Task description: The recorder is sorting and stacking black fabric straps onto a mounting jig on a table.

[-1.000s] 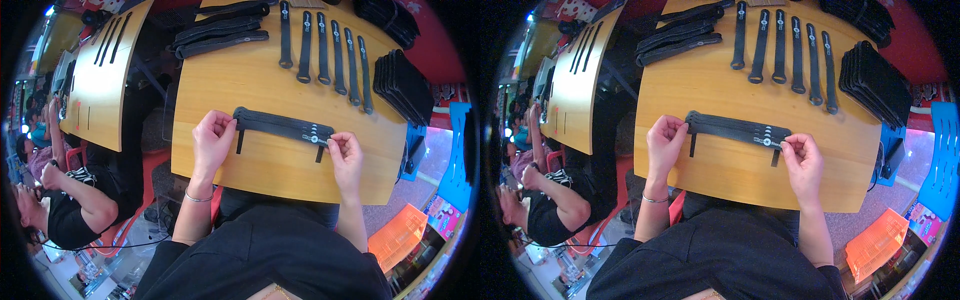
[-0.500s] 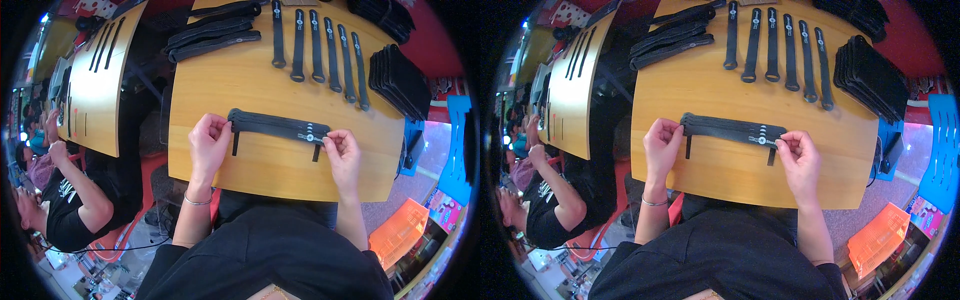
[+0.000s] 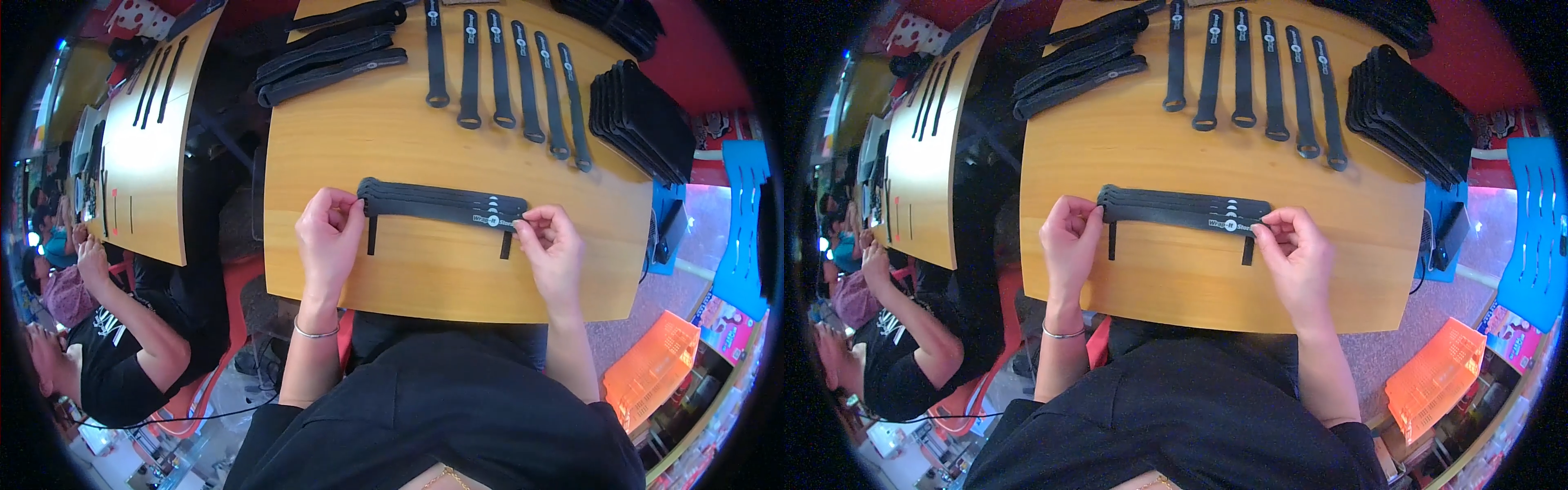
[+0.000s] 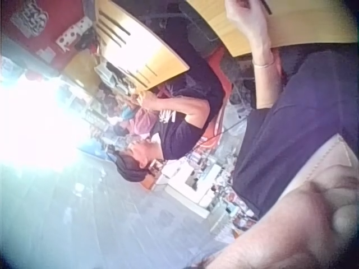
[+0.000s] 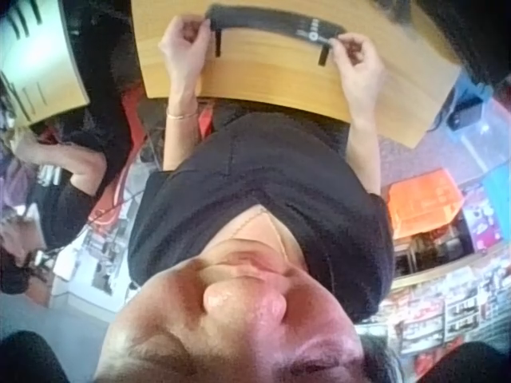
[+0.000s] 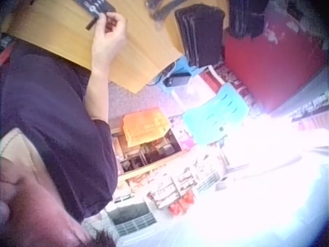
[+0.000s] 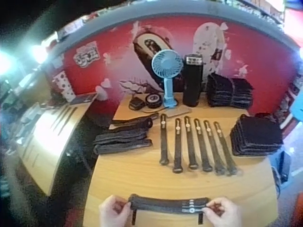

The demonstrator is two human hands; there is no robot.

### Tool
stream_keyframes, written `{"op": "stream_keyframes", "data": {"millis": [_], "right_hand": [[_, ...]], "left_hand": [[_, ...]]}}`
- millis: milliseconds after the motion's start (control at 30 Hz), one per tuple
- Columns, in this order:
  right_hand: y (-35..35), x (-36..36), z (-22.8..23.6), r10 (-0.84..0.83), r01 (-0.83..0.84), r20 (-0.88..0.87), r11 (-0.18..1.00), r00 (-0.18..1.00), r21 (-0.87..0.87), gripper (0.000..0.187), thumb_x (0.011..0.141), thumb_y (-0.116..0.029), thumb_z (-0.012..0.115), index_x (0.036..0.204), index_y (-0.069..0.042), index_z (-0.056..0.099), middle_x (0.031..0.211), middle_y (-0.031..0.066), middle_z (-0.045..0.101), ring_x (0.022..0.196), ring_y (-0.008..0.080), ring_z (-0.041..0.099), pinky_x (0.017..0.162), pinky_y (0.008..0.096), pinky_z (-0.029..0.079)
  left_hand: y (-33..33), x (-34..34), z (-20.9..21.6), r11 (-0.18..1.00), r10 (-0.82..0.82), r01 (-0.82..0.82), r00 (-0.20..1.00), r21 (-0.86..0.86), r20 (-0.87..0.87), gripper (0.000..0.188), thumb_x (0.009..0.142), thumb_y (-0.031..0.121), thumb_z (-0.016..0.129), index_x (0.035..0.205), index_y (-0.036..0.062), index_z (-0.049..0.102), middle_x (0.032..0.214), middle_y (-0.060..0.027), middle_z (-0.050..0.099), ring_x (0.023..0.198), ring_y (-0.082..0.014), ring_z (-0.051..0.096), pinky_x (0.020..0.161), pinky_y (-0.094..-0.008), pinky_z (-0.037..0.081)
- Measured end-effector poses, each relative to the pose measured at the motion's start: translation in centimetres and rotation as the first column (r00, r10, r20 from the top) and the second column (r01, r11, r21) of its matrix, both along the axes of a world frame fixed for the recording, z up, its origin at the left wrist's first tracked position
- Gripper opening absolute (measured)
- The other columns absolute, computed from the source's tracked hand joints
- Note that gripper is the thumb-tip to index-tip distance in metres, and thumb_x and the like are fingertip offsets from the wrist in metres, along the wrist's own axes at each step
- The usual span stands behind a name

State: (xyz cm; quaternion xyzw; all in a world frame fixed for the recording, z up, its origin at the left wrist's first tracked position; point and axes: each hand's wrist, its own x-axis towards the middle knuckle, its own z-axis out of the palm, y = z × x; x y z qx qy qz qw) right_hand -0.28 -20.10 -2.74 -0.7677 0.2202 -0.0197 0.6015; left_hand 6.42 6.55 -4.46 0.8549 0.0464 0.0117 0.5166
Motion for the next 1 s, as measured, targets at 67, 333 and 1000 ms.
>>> {"op": "stream_keyframes", "data": {"millis": [67, 333, 1000], "right_hand": [[0.06, 0.16, 0.15, -0.005, 0.005, -0.004, 1.000, 1.000, -0.003, 0.014, 0.083, 0.000, 0.069, 0.091, -0.003, 0.058, 0.079, -0.0008, 0.059, 0.068, 0.0047, 0.056, 0.059, 0.0179, 0.046], [-0.08, 0.35, -0.08, 0.017, -0.016, 0.019, 0.998, 1.000, -0.067, 0.016, 0.082, -0.001, 0.071, 0.088, -0.003, 0.056, 0.076, -0.0016, 0.059, 0.066, 0.0045, 0.055, 0.057, 0.0188, 0.046], [-0.17, 0.78, 0.06, 0.038, -0.038, 0.000, 0.988, 0.999, -0.152, 0.015, 0.080, 0.000, 0.072, 0.084, -0.001, 0.057, 0.072, 0.0010, 0.061, 0.061, 0.0057, 0.056, 0.055, 0.0202, 0.047]], "left_hand": [[0.07, 0.05, -0.14, 1.000, -0.005, 0.005, 1.000, 0.006, 0.002, 0.007, 0.080, -0.003, 0.066, 0.081, -0.0005, 0.059, 0.065, -0.0009, 0.056, 0.051, -0.0031, 0.043, 0.047, -0.0194, 0.035], [-0.09, 0.09, 0.06, 1.000, 0.008, -0.008, 1.000, 0.000, -0.010, 0.008, 0.080, -0.002, 0.067, 0.080, -0.0003, 0.059, 0.065, 0.0000, 0.057, 0.051, -0.0025, 0.044, 0.047, -0.0189, 0.035], [-0.10, 0.02, -0.05, 0.998, -0.004, 0.003, 1.000, 0.056, 0.012, 0.009, 0.080, -0.002, 0.067, 0.080, -0.0001, 0.058, 0.065, -0.0004, 0.055, 0.051, -0.0038, 0.043, 0.047, -0.0195, 0.035]]}}
